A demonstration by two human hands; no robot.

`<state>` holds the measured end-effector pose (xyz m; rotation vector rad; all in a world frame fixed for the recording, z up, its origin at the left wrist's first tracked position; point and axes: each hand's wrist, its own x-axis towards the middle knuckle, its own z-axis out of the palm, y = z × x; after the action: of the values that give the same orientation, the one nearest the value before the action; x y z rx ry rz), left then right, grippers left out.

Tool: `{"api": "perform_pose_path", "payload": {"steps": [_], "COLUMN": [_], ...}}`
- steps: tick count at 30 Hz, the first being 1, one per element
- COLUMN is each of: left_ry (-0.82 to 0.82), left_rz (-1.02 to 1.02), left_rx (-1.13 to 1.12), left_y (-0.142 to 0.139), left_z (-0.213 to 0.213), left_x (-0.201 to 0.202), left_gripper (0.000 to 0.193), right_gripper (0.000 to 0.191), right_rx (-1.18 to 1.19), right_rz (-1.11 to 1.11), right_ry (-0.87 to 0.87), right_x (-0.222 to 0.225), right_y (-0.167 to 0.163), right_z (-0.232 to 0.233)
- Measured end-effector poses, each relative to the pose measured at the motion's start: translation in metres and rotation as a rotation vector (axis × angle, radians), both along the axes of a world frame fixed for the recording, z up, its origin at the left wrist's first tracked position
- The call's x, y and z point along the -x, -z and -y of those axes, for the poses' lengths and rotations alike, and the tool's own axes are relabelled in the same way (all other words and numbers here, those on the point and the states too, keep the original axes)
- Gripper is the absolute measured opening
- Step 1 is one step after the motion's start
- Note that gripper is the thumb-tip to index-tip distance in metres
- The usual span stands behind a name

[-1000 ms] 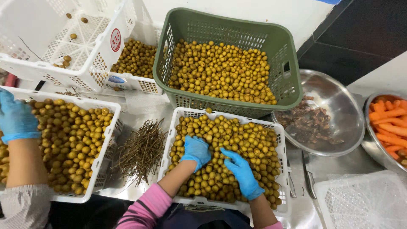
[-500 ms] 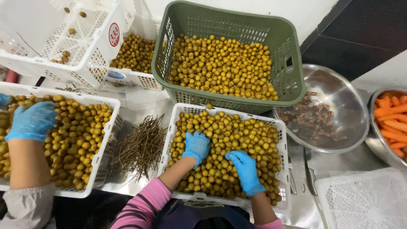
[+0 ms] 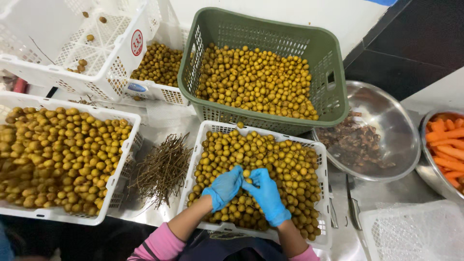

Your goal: The person picks longan fruits from a white crate, pulls each fruit off its stem by hand, drops the detached fruit into a green basket, and discards bare stems onto the table. A second worker on the left performs the same stemming work on another crate.

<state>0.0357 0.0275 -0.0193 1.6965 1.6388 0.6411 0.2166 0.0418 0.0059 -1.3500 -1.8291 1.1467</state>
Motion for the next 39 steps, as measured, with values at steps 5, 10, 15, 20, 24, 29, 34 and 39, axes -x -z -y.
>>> {"api": "perform_pose_path", "payload": {"steps": [5, 10, 15, 20, 24, 29, 34, 39], "left_ry": [-0.029, -0.051, -0.05, -0.082, -0.473, -0.523, -0.182, 0.057], "left_rz": [0.087, 0.058, 0.021, 0.189, -0.397, -0.745, -0.55, -0.051], "left_rx": [-0.245, -0.167, -0.037, -0.32, -0.317, -0.179, -0.552, -0.426], "left_y": [0.01, 0.012, 0.007, 0.003, 0.0, -0.014, -0.037, -0.038], "left_z": [0.017, 0.032, 0.043, 0.054, 0.041, 0.043, 0.033, 0.024], "left_x": [-0.014, -0.011, -0.016, 0.022, 0.121, 0.169, 0.099, 0.009], "left_gripper": [0.027, 0.025, 0.024, 0.016, 0.015, 0.041, 0.068, 0.047], "right_gripper": [0.051, 0.05, 0.037, 0.035, 0.026, 0.026, 0.011, 0.021], "right_rx": [-0.087, -0.241, 0.184, 0.172, -0.314, -0.559, -0.846, -0.168], "right_rz": [0.224, -0.111, -0.104, -0.165, 0.714, 0.834, 0.716, 0.212], "right_ry": [0.116, -0.348, -0.023, -0.265, -0.025, -0.057, -0.123, -0.102], "right_x": [-0.009, -0.021, -0.002, -0.018, -0.011, 0.023, 0.017, 0.013], "right_y": [-0.008, -0.018, -0.004, -0.016, -0.02, 0.009, 0.02, 0.004], "right_z": [-0.013, -0.009, 0.011, -0.026, -0.066, -0.083, -0.067, -0.01]}}
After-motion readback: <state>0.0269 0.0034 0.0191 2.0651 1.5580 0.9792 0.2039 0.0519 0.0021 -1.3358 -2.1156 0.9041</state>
